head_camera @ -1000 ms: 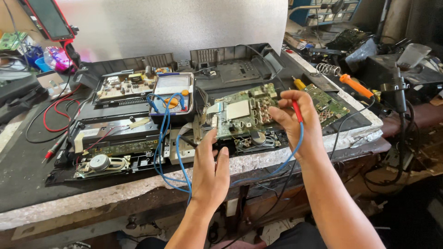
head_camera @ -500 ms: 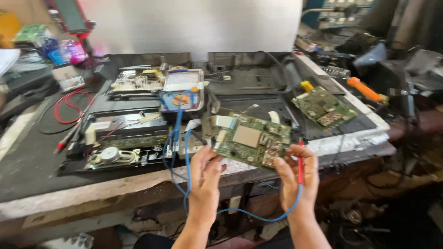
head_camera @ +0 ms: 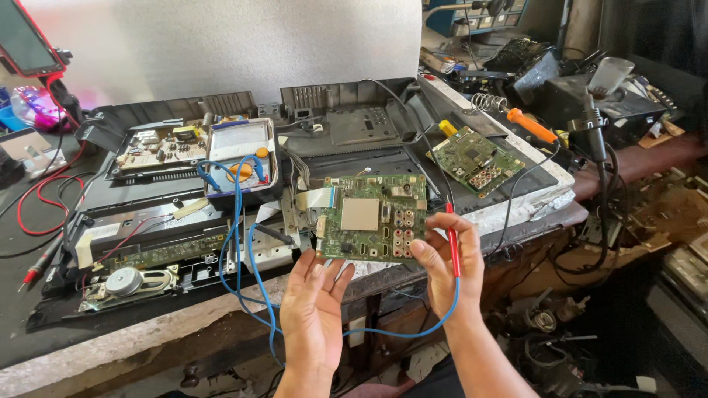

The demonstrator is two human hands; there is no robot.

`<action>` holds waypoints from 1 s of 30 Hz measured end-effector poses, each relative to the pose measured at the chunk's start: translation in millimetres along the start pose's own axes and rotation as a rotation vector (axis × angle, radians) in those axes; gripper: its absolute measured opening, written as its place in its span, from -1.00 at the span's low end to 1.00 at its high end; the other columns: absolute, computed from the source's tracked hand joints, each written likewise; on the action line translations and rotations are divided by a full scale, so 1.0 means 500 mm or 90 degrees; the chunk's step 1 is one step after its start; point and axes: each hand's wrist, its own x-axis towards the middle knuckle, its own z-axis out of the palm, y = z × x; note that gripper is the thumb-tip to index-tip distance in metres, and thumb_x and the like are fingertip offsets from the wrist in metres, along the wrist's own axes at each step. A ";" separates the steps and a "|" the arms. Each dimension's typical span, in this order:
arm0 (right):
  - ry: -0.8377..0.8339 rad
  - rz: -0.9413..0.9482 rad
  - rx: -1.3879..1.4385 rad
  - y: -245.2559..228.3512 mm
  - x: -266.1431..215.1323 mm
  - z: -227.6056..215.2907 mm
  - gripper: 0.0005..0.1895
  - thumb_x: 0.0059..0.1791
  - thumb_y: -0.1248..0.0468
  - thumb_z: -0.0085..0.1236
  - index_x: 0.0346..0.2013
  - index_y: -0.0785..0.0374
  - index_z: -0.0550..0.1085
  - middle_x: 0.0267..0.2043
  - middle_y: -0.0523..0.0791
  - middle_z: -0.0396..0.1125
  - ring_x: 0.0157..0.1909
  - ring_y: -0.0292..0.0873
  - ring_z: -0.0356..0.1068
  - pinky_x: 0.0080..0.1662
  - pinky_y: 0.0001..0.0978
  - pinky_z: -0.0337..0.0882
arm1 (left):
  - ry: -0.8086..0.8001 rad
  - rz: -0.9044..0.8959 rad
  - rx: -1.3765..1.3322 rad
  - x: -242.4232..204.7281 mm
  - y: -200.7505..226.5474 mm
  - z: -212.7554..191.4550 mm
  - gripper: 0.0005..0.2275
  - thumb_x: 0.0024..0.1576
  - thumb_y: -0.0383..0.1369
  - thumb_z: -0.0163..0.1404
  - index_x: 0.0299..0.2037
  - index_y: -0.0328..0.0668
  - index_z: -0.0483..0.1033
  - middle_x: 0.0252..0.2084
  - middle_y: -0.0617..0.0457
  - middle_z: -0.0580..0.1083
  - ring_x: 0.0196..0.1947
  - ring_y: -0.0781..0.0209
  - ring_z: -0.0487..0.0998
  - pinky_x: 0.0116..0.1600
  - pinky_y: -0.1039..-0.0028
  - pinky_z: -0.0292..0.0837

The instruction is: The person removes internal circuit boards from a disassembled television, lifts the television chassis to check the screen, and uses a multimeter to test components on the boards.

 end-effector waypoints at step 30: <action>-0.118 0.025 -0.160 -0.002 0.235 0.045 -0.68 0.13 0.14 0.17 0.17 0.07 0.49 -0.18 -0.26 0.31 -0.19 -0.39 0.36 -0.25 -0.62 0.40 | -0.279 -0.062 -0.189 0.196 -0.077 0.027 -0.75 0.31 -0.67 -0.18 -0.35 -0.12 0.12 -0.08 -0.14 0.34 -0.09 -0.13 0.51 0.14 -0.12 0.59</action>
